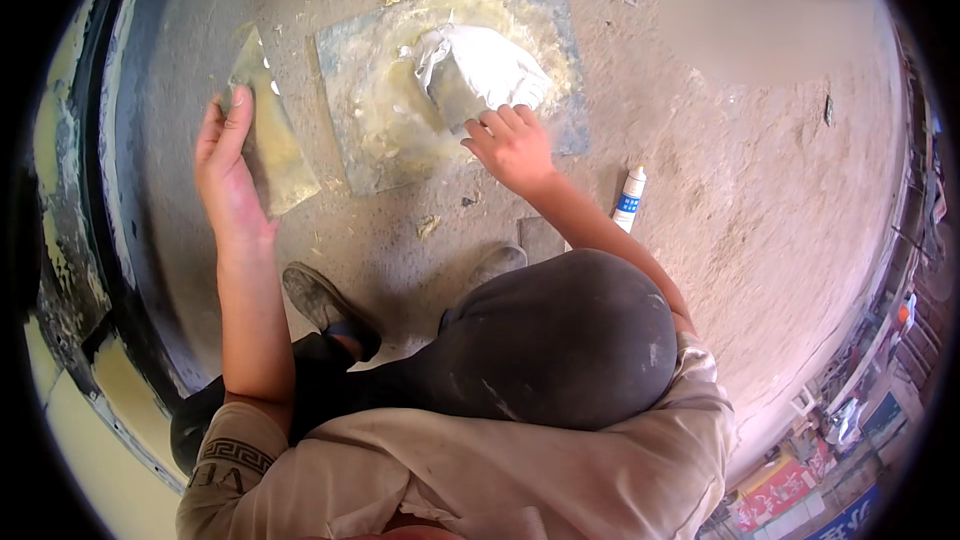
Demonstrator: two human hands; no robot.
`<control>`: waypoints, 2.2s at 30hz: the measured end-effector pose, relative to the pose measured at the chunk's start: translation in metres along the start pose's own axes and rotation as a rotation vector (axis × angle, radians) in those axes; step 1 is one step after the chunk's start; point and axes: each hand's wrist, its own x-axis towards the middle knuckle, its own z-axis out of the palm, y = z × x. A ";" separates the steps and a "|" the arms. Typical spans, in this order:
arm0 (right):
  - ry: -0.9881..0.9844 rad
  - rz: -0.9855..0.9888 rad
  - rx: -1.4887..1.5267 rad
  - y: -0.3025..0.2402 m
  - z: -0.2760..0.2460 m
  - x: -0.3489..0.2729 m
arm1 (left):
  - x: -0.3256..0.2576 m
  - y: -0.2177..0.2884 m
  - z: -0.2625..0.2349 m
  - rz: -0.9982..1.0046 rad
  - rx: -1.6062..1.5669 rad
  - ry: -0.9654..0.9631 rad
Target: The person mixes a white paste on a flat board using a metal scraper and applies it to a car bumper. They repeatedly scoop the mixture, spread it on the board, and smooth it onto the vehicle's surface.
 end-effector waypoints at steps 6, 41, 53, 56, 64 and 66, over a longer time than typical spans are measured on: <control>-0.091 -0.131 -0.107 0.005 0.023 -0.004 | 0.002 -0.015 -0.009 -0.036 0.039 -0.006; 0.239 0.569 0.061 0.031 -0.105 0.079 | 0.000 -0.029 -0.012 -0.191 -0.065 0.005; 0.033 0.782 0.228 0.072 -0.094 0.058 | -0.002 -0.047 -0.004 -0.256 -0.056 0.126; -0.115 0.885 0.404 0.082 -0.105 0.061 | -0.006 -0.044 0.002 -0.292 -0.078 0.094; -0.492 0.973 0.524 0.111 -0.104 0.046 | -0.010 -0.063 -0.003 -0.322 -0.175 -0.015; -0.580 1.025 0.562 0.113 -0.101 0.043 | -0.011 -0.069 -0.004 -0.377 -0.158 -0.038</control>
